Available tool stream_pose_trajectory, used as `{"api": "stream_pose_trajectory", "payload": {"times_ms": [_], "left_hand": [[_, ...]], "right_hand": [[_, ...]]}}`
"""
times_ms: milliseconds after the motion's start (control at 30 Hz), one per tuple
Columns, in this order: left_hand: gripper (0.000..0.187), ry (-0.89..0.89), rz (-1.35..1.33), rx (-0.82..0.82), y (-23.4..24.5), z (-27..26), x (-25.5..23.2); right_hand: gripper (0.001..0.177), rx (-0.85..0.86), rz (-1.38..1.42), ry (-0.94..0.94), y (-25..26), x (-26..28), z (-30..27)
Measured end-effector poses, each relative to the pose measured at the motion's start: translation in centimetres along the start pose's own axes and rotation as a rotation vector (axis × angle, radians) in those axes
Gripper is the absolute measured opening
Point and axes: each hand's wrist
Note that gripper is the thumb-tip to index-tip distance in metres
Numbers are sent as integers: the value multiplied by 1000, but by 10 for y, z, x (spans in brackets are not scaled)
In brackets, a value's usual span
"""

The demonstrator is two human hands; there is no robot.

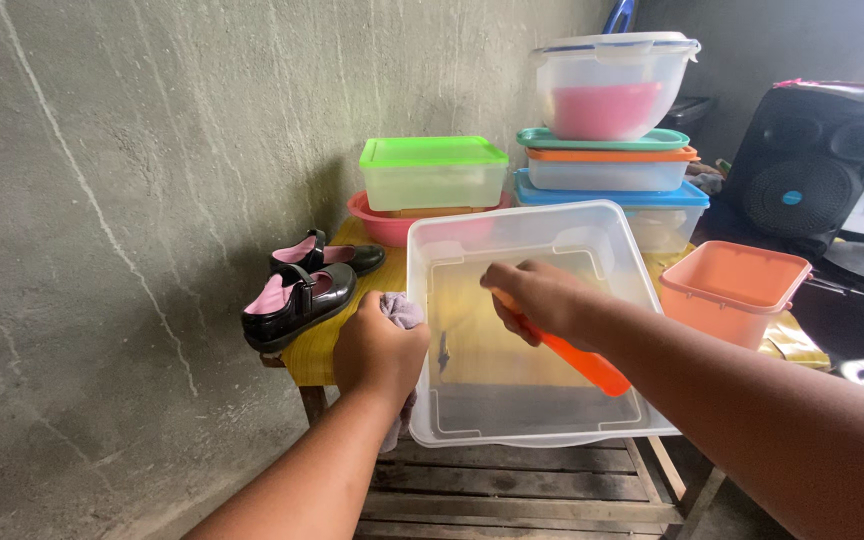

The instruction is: The person wipes the exterior of several plastic food storage containers and their lids using a cloth and a spray bottle. They handle a green-lidded container, a pink-lidded container, and a clear container, wiping each one individually on a yellow table.

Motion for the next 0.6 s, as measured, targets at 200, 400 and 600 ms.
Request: {"api": "stream_pose_trajectory", "payload": {"times_ms": [200,400,600], "left_hand": [[35,10,39,-1,-2,1,0],[32,29,49,-11,-4,9,1],[35,-12,-4,-32,4,20,-1]], "right_hand": [[69,63,-498,-83,12,17,-15],[71,-172,-434,-137,50,17,-33],[67,-351,-427,-250,84,-30,-40]]}}
Point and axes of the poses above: each hand's wrist, its own z-axis towards the middle knuckle, its own y-axis out of the back of the hand, x = y × z, and after that the axes turned 2 degrees about -x, right-handed
